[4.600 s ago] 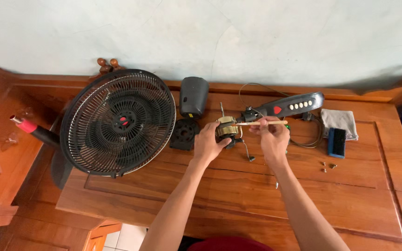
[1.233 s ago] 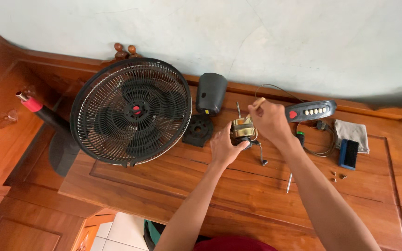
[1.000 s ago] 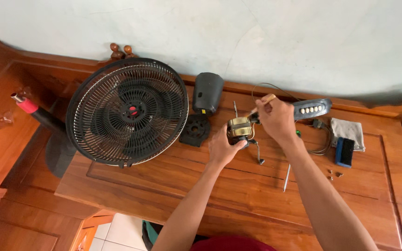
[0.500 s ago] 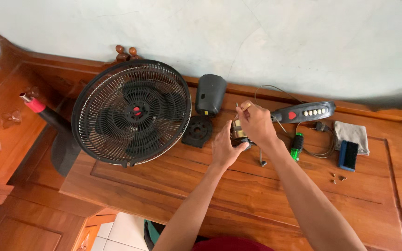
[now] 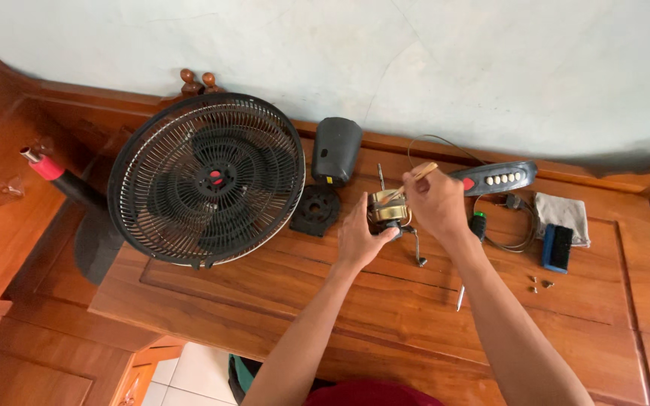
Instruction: The person services a disassembled electric fan motor on a wooden table. They hold the motor housing and use a small stick to work around the motor shaft and coils, reposition the motor, handle the power cord and screws, and wipe the motor housing with a cloth.
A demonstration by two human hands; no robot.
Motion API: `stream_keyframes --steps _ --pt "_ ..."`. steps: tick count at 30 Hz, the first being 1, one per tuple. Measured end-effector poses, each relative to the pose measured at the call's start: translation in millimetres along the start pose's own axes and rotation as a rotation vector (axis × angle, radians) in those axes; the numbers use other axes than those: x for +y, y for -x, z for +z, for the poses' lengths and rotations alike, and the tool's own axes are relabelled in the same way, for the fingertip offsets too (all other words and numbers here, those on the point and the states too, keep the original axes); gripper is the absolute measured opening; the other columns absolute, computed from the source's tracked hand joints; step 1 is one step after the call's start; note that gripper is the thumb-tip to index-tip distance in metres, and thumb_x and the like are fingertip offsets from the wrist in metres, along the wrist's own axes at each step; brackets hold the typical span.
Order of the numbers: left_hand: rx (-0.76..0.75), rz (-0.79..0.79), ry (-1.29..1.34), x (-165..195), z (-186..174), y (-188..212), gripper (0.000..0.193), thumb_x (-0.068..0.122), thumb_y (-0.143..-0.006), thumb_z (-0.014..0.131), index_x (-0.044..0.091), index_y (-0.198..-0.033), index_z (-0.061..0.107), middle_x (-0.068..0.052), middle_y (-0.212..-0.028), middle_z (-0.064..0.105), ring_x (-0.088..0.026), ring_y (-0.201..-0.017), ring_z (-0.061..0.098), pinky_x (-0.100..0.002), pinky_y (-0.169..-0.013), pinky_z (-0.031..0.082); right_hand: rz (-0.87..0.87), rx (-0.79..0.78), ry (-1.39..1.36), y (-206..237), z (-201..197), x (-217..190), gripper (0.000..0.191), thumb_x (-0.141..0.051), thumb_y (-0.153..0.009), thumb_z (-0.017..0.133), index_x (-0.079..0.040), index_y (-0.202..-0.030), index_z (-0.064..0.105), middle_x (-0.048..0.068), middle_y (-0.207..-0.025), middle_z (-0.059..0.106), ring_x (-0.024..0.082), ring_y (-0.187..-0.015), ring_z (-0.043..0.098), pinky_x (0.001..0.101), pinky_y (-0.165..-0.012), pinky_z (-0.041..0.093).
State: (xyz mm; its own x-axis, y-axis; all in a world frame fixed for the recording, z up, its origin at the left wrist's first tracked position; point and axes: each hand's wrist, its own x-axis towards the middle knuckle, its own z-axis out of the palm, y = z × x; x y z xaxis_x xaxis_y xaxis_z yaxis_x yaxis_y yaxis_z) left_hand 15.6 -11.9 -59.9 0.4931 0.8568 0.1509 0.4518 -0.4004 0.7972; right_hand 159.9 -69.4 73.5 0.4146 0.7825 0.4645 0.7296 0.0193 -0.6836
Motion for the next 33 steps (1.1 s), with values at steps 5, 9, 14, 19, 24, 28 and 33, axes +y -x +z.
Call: stream_keyframes --steps 5,9,14,19,24,28,33 --pt "0.009 0.017 0.072 -6 1 0 0.110 0.046 -0.077 0.085 -0.001 -0.158 0.028 -0.024 -0.152 0.049 -0.040 -0.138 0.050 -0.051 -0.113 0.042 -0.145 -0.271 -0.042 28 12 -10 0.013 -0.016 -0.095 0.071 -0.002 -0.094 0.070 0.017 -0.082 0.074 0.031 -0.070 0.074 0.0391 -0.060 0.058" --pt "0.064 0.095 0.044 -11 5 -1 0.105 0.038 -0.078 0.088 -0.003 -0.157 0.031 -0.027 -0.151 0.050 -0.040 -0.140 0.049 -0.050 -0.112 0.043 -0.282 -0.239 0.081 31 15 -17 0.013 -0.016 -0.096 0.071 -0.003 -0.093 0.068 0.018 -0.088 0.074 0.036 -0.074 0.071 0.0436 -0.063 0.057" --pt "-0.047 -0.003 0.127 -12 9 -5 0.101 0.043 -0.079 0.083 -0.002 -0.155 0.033 -0.023 -0.144 0.055 -0.033 -0.133 0.057 -0.046 -0.111 0.046 -0.005 -0.216 0.043 21 -5 -7 0.013 -0.016 -0.096 0.070 -0.003 -0.096 0.069 0.014 -0.078 0.073 0.025 -0.066 0.073 0.0387 -0.060 0.058" --pt "-0.006 0.075 0.239 -6 -2 -3 0.098 0.045 -0.079 0.082 -0.003 -0.152 0.038 -0.023 -0.141 0.057 -0.034 -0.130 0.059 -0.046 -0.109 0.050 0.126 -0.224 -0.168 18 -28 35 0.007 -0.007 -0.094 0.072 0.000 -0.097 0.071 0.009 -0.074 0.071 0.019 -0.067 0.070 0.0342 -0.063 0.058" --pt "-0.090 0.052 0.185 1 -12 -4 0.090 0.052 -0.081 0.080 0.005 -0.149 0.046 -0.018 -0.135 0.063 -0.034 -0.127 0.061 -0.046 -0.106 0.050 0.257 -0.180 -0.467 30 -35 72 0.009 0.010 -0.091 0.062 0.005 -0.097 0.068 0.006 -0.087 0.072 0.016 -0.081 0.074 0.0300 -0.072 0.066" --pt "-0.060 0.076 0.194 2 -14 -5 0.087 0.050 -0.079 0.081 0.006 -0.147 0.048 -0.018 -0.133 0.065 -0.034 -0.124 0.064 -0.045 -0.104 0.053 0.187 -0.092 -0.275 42 -22 76 0.026 0.017 -0.087 0.056 0.004 -0.103 0.072 0.011 -0.088 0.077 0.020 -0.084 0.078 0.0296 -0.074 0.062" --pt "-0.091 0.041 0.133 4 -19 -9 0.086 0.046 -0.078 0.082 0.004 -0.147 0.050 -0.019 -0.131 0.066 -0.034 -0.123 0.064 -0.046 -0.105 0.052 0.199 -0.078 -0.483 42 -23 66 0.024 0.013 -0.087 0.056 0.000 -0.101 0.070 0.005 -0.090 0.076 0.016 -0.086 0.079 0.0283 -0.076 0.066"
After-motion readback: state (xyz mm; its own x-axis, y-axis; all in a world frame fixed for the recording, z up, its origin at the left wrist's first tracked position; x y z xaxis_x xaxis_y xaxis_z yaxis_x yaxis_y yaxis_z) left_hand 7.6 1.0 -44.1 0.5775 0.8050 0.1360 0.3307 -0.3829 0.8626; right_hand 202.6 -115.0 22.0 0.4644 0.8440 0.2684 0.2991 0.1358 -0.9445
